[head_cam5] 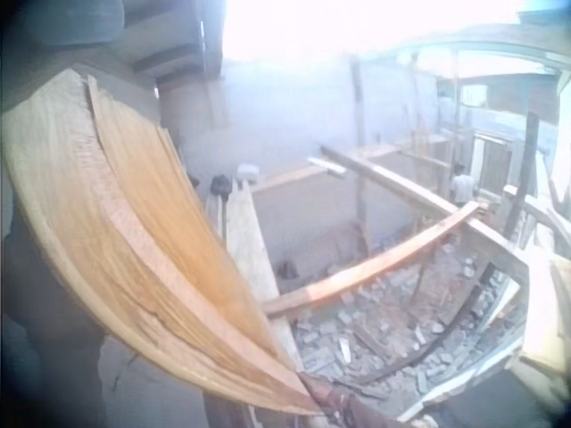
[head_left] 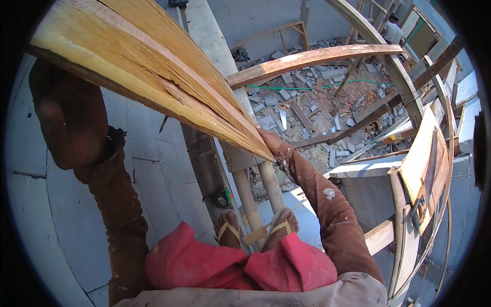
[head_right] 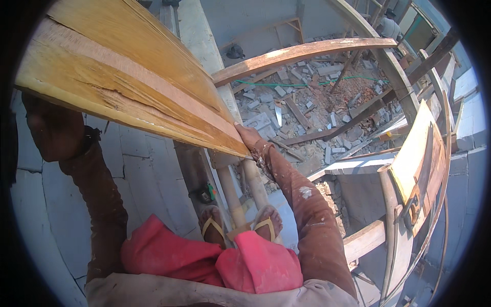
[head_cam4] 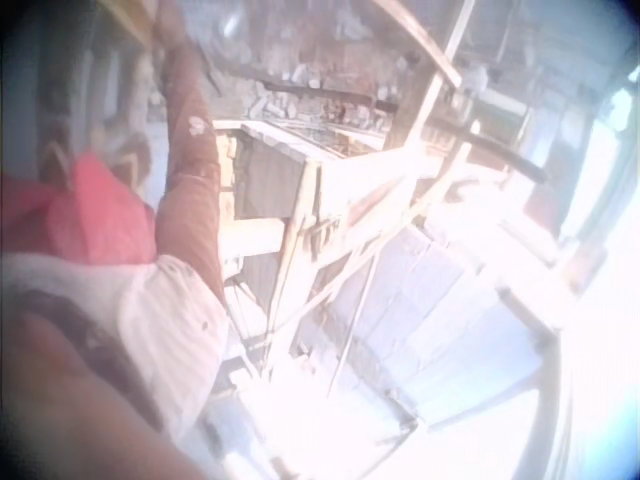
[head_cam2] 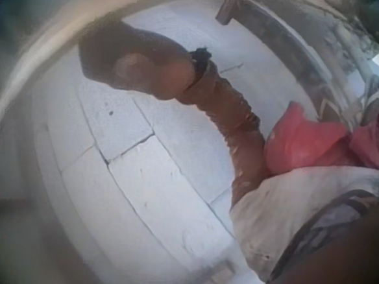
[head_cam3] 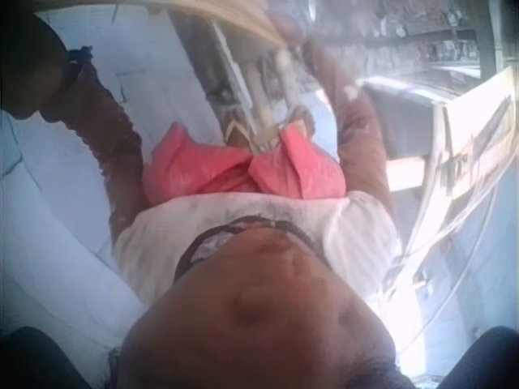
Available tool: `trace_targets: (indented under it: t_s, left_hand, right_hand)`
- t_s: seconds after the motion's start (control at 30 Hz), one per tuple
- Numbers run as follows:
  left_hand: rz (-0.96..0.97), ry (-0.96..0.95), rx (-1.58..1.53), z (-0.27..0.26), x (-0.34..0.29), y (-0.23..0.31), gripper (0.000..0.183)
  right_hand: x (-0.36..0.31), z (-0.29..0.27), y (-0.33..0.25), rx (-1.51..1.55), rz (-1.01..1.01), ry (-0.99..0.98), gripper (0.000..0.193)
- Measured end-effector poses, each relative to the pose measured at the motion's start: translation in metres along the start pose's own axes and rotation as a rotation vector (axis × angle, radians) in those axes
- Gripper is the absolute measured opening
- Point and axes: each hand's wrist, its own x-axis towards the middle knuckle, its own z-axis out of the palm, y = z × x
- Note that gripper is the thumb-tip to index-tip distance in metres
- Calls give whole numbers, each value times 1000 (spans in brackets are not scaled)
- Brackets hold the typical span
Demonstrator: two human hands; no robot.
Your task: The person uses a hand saw to cut a piece of wood and then uses a tape measure to check the dimensions of the wood and the building structures while walking on beams at a construction site.
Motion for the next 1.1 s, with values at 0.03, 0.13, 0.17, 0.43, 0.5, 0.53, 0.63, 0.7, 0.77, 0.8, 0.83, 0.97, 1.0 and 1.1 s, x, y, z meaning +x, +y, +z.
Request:
trace_targets:
  t_s: [0.03,0.13,0.17,0.43,0.5,0.53,0.63,0.7,0.77,0.8,0.83,0.97,1.0,1.1]
  left_hand:
    - [30,41,43,9,-3,-18,67]
    - [220,-80,179,28,5,-35,55]
    - [49,1,174,24,0,-33,86]
    - [-2,122,235,88,40,-9,77]
    - [-38,129,316,89,49,10,67]
    - [-24,115,372,87,51,13,62]
    - [-126,45,484,59,44,15,51]
    - [-413,94,390,52,44,22,45]
    - [-467,88,562,22,42,18,41]
    - [-427,127,609,13,42,15,36]
    - [-387,163,655,3,42,12,30]
    - [-401,153,693,-43,26,-8,40]
    - [-404,159,683,-44,15,-9,38]
    - [-524,42,960,-62,-29,-10,29]
  right_hand:
    - [7,-20,2,-132,15,-8,64]
    - [-3,-19,-11,-214,56,-3,68]
    - [4,-12,-6,-211,57,-20,70]
    - [42,8,61,-267,61,89,80]
    - [50,32,70,-273,27,56,69]
    - [51,36,69,-266,11,32,65]
    - [21,63,26,-192,60,-59,63]
    - [9,38,-6,-22,99,-51,67]
    - [4,11,-29,171,58,-10,63]
    - [0,0,-43,257,16,14,64]
    - [-6,-14,-59,338,-40,8,67]
    - [-60,-53,-124,750,-371,56,81]
    - [-77,-61,-137,817,-460,38,81]
    - [-118,-60,-159,1039,-761,-262,82]
